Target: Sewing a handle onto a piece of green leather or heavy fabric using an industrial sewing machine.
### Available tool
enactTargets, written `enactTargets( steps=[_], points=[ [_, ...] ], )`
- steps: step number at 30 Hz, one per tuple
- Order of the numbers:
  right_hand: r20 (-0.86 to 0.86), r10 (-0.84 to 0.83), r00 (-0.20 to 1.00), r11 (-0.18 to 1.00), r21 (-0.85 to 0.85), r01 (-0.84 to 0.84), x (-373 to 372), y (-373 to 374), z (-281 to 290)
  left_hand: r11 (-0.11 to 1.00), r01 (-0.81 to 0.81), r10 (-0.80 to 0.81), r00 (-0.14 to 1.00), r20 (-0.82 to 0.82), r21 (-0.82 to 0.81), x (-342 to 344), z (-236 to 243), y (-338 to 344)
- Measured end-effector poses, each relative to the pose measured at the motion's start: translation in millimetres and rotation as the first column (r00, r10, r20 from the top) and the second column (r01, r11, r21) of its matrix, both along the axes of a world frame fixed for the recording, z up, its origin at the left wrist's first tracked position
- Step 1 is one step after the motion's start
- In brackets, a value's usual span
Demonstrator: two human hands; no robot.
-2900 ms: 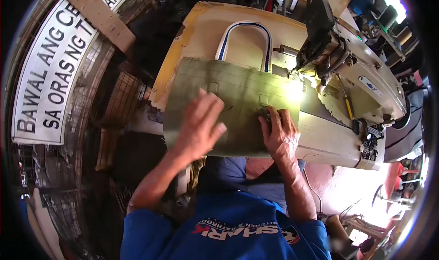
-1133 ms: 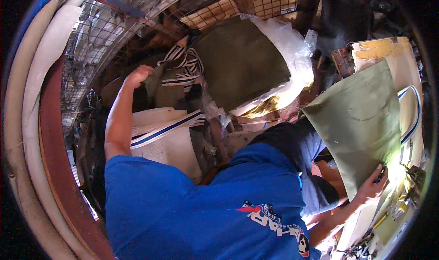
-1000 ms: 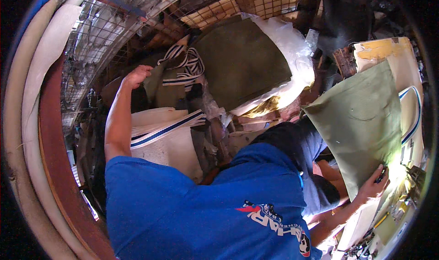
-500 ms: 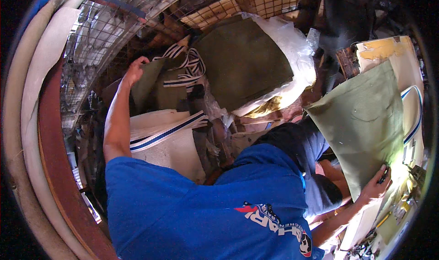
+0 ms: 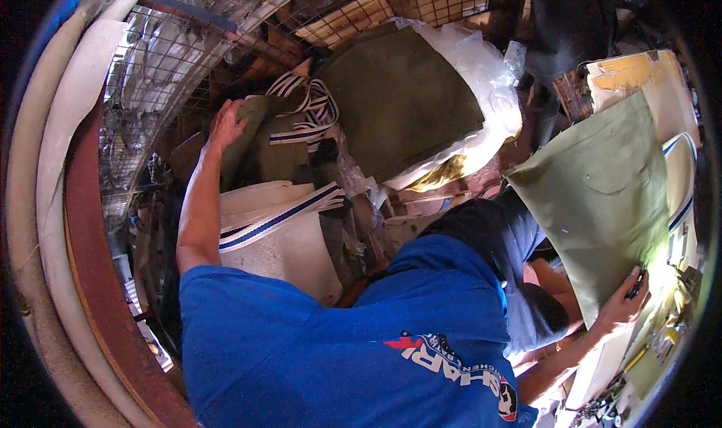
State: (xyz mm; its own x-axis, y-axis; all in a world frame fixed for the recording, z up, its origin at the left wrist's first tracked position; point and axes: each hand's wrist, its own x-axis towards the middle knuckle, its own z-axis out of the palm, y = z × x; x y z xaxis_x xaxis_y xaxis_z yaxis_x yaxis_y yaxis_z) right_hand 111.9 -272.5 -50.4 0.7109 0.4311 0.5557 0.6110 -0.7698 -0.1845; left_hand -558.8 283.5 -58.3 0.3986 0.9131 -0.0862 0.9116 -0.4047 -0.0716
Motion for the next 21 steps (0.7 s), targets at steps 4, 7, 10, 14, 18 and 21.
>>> enactTargets(
  steps=[4,7,10,14,18,21],
  points=[
    [0.033,-0.011,0.999,1.0,-0.018,0.011,-3.4,2.6,3.1,0.999,0.046,-0.045,0.988,0.147,-0.001,-18.7,-7.4,6.9],
    [-0.025,-0.019,1.0,1.0,0.008,0.019,-1.4,-0.3,-0.9,1.0,0.001,-0.001,0.992,0.124,-0.003,-23.3,-11.0,10.9],
    [-0.012,-0.036,0.999,0.999,-0.022,0.035,-0.8,-3.0,-1.5,0.999,0.008,-0.013,0.99,0.141,0.039,-11.5,-7.2,10.1],
    [0.001,-0.012,1.0,1.0,0.004,0.012,-0.5,-1.1,-2.0,0.992,0.034,-0.052,0.988,0.148,0.123,-9.1,3.6,15.1],
    [-0.007,-0.004,1.0,1.0,0.014,0.004,-0.7,1.1,-1.2,0.999,-0.042,0.04,0.996,0.077,0.023,-2.2,15.1,19.6],
    [-0.019,-0.016,1.0,1.0,0.007,0.016,-0.5,-0.7,-0.6,0.98,-0.178,0.181,0.983,0.015,-0.091,12.0,26.4,17.6]
  ],
)
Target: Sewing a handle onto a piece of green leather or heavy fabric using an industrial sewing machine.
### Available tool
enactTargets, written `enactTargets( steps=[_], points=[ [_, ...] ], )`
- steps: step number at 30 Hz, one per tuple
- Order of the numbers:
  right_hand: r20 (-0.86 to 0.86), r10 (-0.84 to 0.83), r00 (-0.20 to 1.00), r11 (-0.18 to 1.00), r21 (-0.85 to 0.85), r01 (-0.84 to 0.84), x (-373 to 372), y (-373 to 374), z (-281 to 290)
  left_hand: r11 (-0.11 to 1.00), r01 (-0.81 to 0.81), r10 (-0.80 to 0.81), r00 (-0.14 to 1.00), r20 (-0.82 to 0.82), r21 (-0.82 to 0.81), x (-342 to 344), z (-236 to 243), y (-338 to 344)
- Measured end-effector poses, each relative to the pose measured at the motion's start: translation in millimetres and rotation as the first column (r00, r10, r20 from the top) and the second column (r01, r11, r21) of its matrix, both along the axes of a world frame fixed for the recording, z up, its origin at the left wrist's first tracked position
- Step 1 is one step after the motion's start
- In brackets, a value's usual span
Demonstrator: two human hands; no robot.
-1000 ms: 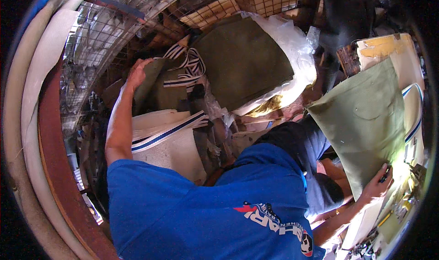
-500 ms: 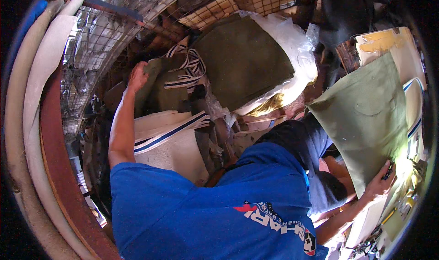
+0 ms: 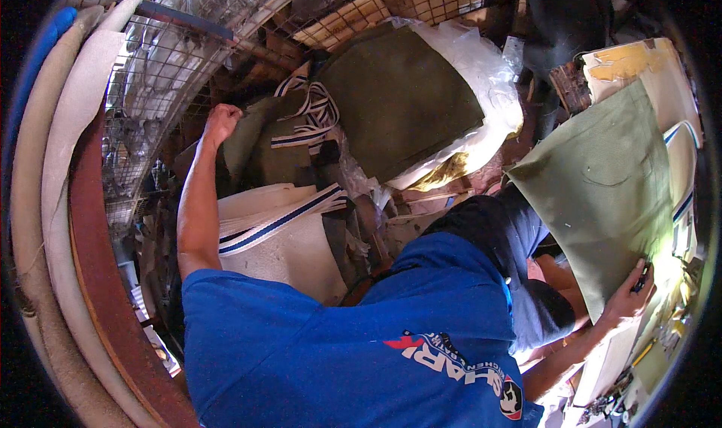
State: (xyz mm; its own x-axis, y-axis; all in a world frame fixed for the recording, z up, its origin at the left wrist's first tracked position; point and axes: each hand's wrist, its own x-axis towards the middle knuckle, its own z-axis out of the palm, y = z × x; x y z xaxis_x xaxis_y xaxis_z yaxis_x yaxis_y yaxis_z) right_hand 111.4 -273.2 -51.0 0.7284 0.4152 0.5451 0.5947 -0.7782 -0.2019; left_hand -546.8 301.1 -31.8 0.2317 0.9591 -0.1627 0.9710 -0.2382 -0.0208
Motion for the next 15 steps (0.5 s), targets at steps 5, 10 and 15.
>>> enactTargets(
  steps=[5,10,15],
  points=[
    [-0.006,-0.019,1.0,1.0,-0.002,0.019,-1.3,0.2,-0.6,0.998,0.04,-0.039,0.999,0.011,-0.057,-0.6,3.6,4.3],
    [-0.039,-0.064,0.997,0.998,-0.005,0.063,-6.5,3.6,3.2,0.992,0.067,-0.06,0.996,0.063,-0.11,-12.8,-0.2,13.4],
    [-0.031,-0.033,0.999,0.999,0.014,0.034,-6.1,0.8,1.2,0.987,0.05,-0.036,0.995,0.089,-0.151,-3.9,2.2,8.3]
  ],
)
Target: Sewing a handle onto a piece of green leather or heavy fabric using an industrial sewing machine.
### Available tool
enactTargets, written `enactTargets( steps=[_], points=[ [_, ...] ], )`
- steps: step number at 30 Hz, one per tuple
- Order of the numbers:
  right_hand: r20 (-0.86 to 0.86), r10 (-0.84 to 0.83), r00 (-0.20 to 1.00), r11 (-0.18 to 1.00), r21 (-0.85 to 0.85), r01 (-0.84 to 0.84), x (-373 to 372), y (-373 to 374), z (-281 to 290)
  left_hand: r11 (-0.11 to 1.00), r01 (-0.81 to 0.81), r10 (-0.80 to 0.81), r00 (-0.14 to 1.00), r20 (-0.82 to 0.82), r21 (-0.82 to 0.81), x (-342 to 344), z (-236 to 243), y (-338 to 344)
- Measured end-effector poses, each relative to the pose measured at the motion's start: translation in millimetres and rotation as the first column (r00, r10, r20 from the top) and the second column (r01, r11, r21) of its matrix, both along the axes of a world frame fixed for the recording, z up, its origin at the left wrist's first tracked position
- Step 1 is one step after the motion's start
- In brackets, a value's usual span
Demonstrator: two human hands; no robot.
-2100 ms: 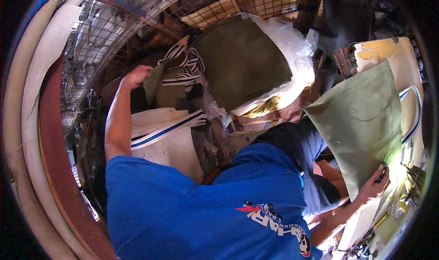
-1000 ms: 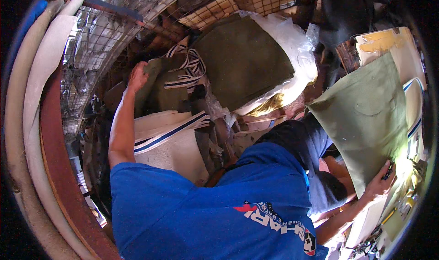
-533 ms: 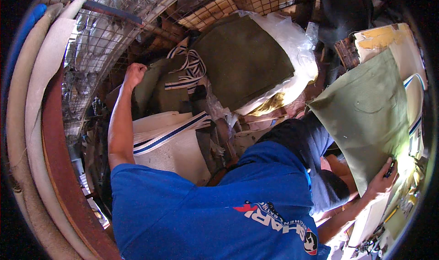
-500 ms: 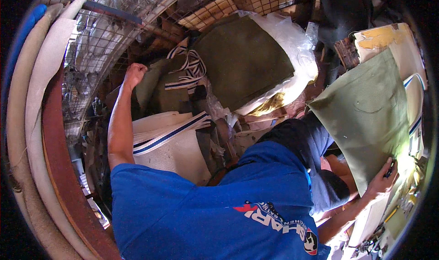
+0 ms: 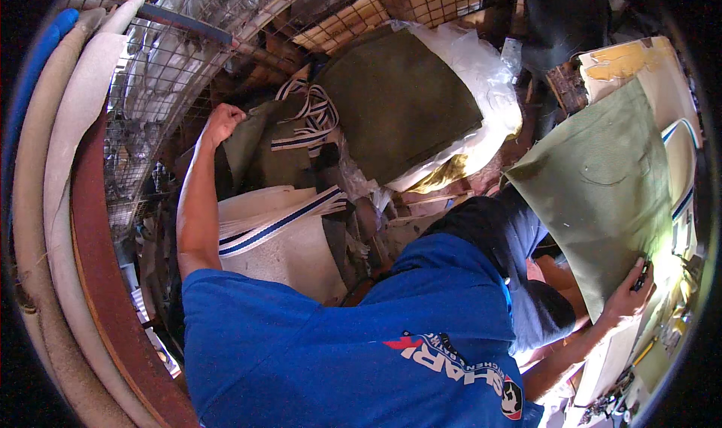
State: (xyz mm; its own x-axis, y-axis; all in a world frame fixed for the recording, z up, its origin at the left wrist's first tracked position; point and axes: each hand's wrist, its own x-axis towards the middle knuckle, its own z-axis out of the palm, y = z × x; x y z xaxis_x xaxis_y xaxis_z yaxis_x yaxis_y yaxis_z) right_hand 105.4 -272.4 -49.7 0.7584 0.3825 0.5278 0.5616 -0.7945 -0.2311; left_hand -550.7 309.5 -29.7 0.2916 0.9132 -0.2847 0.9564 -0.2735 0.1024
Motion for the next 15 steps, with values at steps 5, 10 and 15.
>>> enactTargets(
  steps=[5,10,15],
  points=[
    [-0.018,-0.004,1.0,1.0,-0.002,0.004,1.1,4.5,-0.9,1.0,0.001,-0.001,1.0,-0.008,-0.003,-2.2,4.6,0.4],
    [-0.025,0.007,1.0,1.0,0.002,-0.007,5.1,3.8,-4.1,0.998,0.039,-0.034,0.995,-0.088,0.046,9.4,12.1,-8.5],
    [-0.09,-0.121,0.989,0.99,-0.081,0.114,-9.6,-9.8,8.5,0.954,0.296,-0.3,0.949,-0.094,-0.054,60.5,-0.1,-2.0]
  ],
)
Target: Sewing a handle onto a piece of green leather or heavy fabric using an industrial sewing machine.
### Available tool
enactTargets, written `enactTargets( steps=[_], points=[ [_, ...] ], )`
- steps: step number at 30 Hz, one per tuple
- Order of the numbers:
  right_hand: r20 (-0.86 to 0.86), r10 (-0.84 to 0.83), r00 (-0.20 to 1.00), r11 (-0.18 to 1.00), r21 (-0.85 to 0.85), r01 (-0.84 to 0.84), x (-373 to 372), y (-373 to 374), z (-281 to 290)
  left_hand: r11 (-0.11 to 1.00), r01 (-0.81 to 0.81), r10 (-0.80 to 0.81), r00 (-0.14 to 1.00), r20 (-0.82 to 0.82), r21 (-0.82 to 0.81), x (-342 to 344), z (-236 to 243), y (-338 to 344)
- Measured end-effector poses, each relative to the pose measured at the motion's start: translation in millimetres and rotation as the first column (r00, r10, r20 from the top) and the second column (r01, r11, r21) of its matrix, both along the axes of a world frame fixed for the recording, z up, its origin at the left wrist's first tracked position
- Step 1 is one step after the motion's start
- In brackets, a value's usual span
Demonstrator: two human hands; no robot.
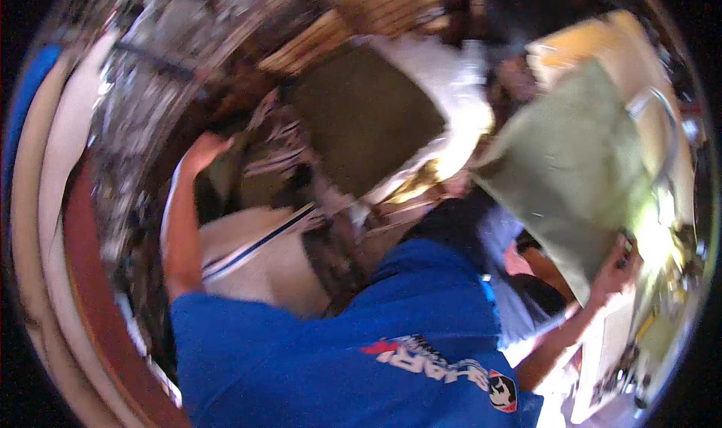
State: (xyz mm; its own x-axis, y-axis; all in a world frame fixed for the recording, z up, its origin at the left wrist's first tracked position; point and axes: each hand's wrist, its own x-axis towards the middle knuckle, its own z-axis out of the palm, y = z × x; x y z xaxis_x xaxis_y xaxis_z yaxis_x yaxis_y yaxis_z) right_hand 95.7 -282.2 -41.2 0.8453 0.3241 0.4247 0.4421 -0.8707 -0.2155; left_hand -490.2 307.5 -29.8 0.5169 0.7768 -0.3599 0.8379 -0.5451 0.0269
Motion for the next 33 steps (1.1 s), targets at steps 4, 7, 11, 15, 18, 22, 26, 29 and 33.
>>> enactTargets(
  steps=[4,7,11,15,18,22,26,29,33],
  points=[
    [0.018,0.086,0.996,0.983,0.161,-0.088,-20.0,48.6,3.5,0.948,-0.189,0.122,0.958,-0.259,-0.255,-19.7,-0.8,-24.2],
    [-0.053,0.072,0.996,0.968,0.245,-0.057,-29.7,57.3,36.9,0.722,-0.337,0.375,0.925,-0.067,-0.605,55.5,11.0,-39.8],
    [-0.05,0.058,0.997,0.923,0.382,-0.034,-30.3,17.4,47.9,0.928,0.354,-0.346,0.934,0.083,-0.112,184.3,15.2,-47.8],
    [-0.047,-0.235,0.971,0.939,0.247,0.239,-31.2,-54.3,45.1,0.856,0.499,-0.477,0.666,0.573,0.133,340.6,64.9,-138.8],
    [0.013,-0.33,0.944,0.928,0.186,0.322,-24.5,-121.0,17.3,0.694,0.645,-0.649,0.366,0.666,0.322,438.5,78.9,-200.4],
    [0.066,-0.433,0.899,0.9,-0.018,0.435,-19.0,-146.8,16.4,0.491,0.761,-0.778,0.166,0.606,0.423,539.8,69.7,-249.4],
    [0.258,-0.287,0.923,0.941,-0.104,0.322,-21.4,-125.5,30.8,0.422,0.798,-0.814,0.125,0.567,0.43,595.6,54.1,-249.2],
    [0.199,-0.022,0.98,0.998,0.058,0.011,-18.8,-72.5,46.2,0.464,0.814,-0.834,0.267,0.483,0.35,607.3,49.1,-239.9],
    [0.101,0.216,0.971,0.966,0.124,-0.227,-1.0,-17.6,66.5,0.47,0.869,-0.815,0.362,0.452,0.152,610.8,67.8,-238.9]
  ],
)
